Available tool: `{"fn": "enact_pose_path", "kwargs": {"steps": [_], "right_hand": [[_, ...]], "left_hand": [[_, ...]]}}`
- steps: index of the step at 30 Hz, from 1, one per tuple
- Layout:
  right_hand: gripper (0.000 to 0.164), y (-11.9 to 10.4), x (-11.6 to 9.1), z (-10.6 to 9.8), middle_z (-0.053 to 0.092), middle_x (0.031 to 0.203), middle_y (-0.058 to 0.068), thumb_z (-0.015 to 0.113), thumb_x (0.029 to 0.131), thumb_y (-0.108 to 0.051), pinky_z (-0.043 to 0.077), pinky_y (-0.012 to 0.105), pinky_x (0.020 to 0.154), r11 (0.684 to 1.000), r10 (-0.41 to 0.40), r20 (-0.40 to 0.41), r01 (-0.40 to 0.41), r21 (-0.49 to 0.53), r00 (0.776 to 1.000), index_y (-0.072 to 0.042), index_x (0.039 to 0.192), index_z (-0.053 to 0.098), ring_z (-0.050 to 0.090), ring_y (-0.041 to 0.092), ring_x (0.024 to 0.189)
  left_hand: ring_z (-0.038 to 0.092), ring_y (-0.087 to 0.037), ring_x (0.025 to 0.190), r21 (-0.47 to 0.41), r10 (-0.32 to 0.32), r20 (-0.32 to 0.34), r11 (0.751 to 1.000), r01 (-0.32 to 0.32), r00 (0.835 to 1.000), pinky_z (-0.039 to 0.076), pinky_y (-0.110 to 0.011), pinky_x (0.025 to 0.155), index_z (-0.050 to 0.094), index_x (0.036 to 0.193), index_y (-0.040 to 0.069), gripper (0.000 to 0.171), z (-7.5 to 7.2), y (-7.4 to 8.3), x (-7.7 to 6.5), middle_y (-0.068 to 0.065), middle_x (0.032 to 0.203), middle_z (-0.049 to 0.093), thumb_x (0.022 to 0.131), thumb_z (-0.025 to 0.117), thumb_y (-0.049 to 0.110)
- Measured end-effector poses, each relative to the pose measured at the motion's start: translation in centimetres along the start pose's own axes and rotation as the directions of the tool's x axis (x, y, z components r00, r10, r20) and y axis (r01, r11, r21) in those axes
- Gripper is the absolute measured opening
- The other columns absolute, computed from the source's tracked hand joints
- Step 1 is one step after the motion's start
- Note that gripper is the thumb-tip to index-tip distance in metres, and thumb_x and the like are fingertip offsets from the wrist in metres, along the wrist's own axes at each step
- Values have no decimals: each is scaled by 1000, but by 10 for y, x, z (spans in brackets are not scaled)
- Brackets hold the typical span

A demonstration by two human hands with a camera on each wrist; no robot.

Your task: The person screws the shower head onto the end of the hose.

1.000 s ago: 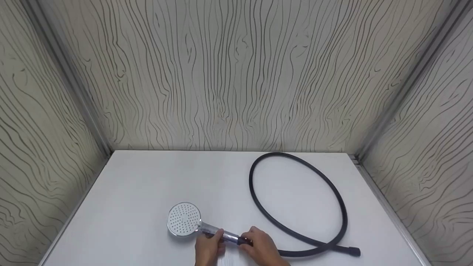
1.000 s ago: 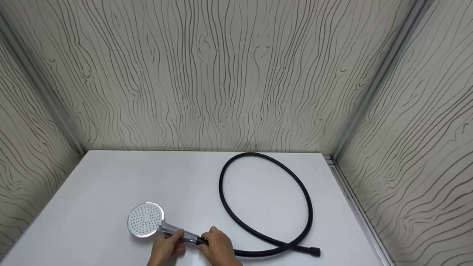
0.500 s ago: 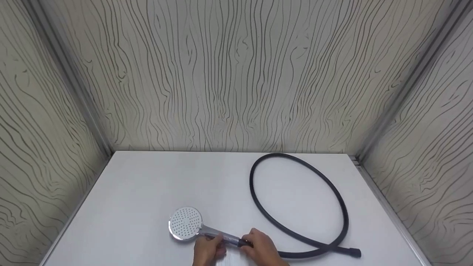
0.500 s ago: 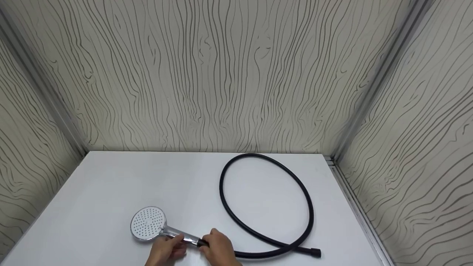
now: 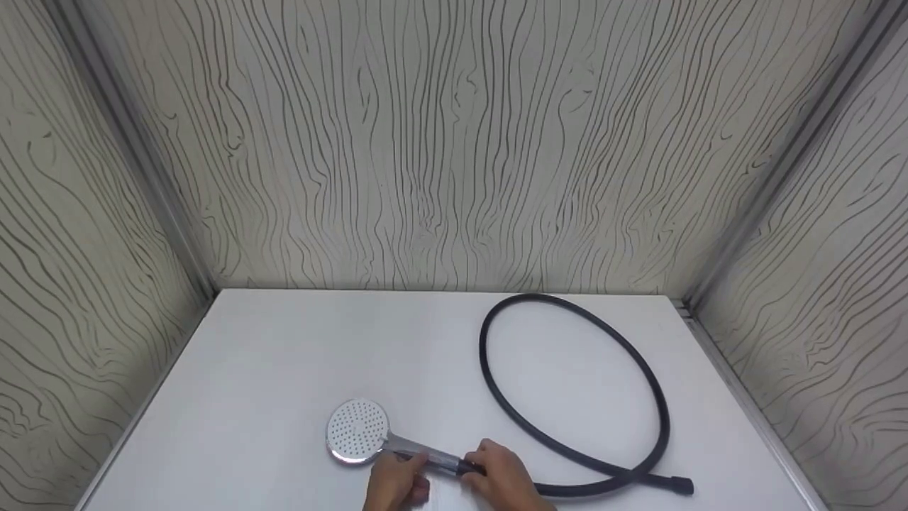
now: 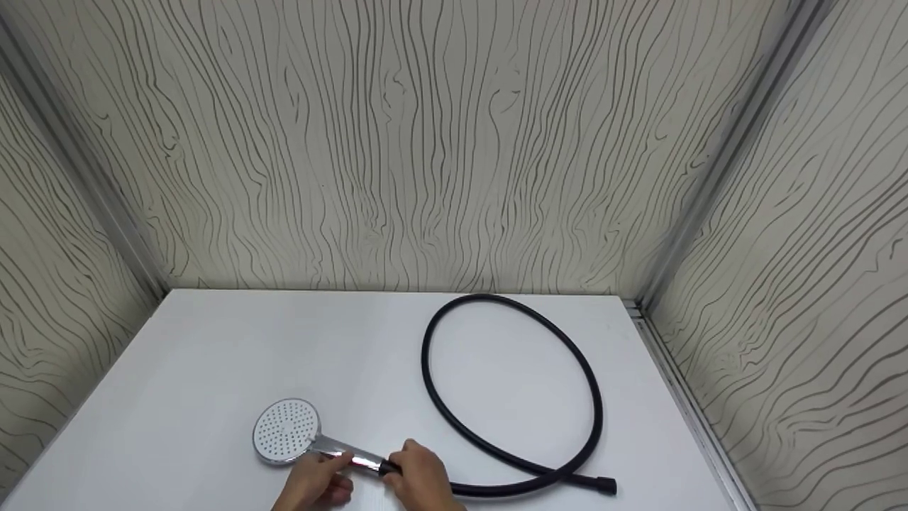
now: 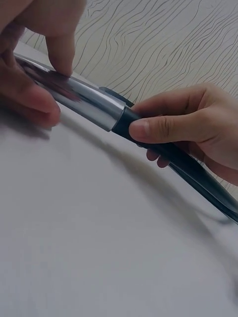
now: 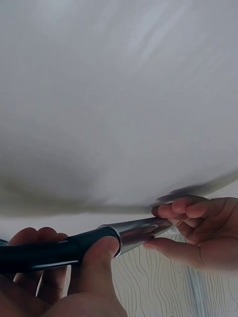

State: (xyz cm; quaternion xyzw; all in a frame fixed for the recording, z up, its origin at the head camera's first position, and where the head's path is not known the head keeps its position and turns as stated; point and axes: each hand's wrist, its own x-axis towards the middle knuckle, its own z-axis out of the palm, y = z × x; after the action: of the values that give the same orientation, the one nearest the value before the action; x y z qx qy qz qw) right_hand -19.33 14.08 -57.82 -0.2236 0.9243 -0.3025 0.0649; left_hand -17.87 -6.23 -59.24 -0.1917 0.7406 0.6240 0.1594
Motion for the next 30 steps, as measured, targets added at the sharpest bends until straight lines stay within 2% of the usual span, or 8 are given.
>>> {"fn": "enact_pose_path", "kwargs": {"steps": [4,7,13,19,25,27,30], "right_hand": [[13,1,0,1,51,75,-13,74,82,-27,40,14,53,1000,9,15,-9,9,1000,-16,88,75,41,-3,65],[11,1,0,1,50,75,-14,74,82,-25,40,13,54,1000,17,27,-18,22,1000,-16,88,75,41,-3,65],[13,2,-1,-1,51,75,-12,76,80,-20,39,14,54,998,42,47,-44,46,998,-12,91,75,41,-1,65],[19,2,-1,-3,53,77,-11,75,82,-22,41,16,56,992,99,109,-107,70,989,-11,97,74,43,0,67],[24,1,-3,-8,56,81,-7,74,84,-25,44,18,58,991,96,117,-106,83,988,-8,102,72,47,2,70],[26,0,-3,-12,58,82,-4,73,85,-26,45,19,58,993,89,90,-96,72,992,-7,103,71,48,3,71],[28,-1,-3,-18,61,84,1,72,86,-27,45,20,56,997,60,12,-60,40,998,-5,103,70,51,7,71]], "left_hand": [[64,-8,47,25,-9,3,1000,9,1000,60,-20,46,58,91,-10,32,-2,1,-1,-6,58,69,92,64,22],[63,-7,46,65,-22,-6,998,22,1000,58,-19,44,60,90,-8,30,-4,2,-2,-5,58,68,92,63,21],[61,-6,43,106,16,-1,994,-16,1000,55,-18,41,58,86,-4,24,-6,5,-5,-3,56,67,92,62,19],[59,-5,45,162,23,15,986,-25,1000,51,-15,41,61,81,0,24,-11,11,-7,0,55,65,93,60,21],[59,-7,54,298,158,4,942,-152,987,50,-17,49,65,86,2,26,-17,17,-7,0,64,65,95,58,26],[59,-8,57,331,205,-16,925,-188,979,50,-20,51,65,88,1,27,-17,20,-9,0,66,66,94,58,26],[59,-9,60,350,246,-66,913,-209,967,51,-22,54,66,93,1,27,-16,26,-10,0,68,64,94,59,27]]}}
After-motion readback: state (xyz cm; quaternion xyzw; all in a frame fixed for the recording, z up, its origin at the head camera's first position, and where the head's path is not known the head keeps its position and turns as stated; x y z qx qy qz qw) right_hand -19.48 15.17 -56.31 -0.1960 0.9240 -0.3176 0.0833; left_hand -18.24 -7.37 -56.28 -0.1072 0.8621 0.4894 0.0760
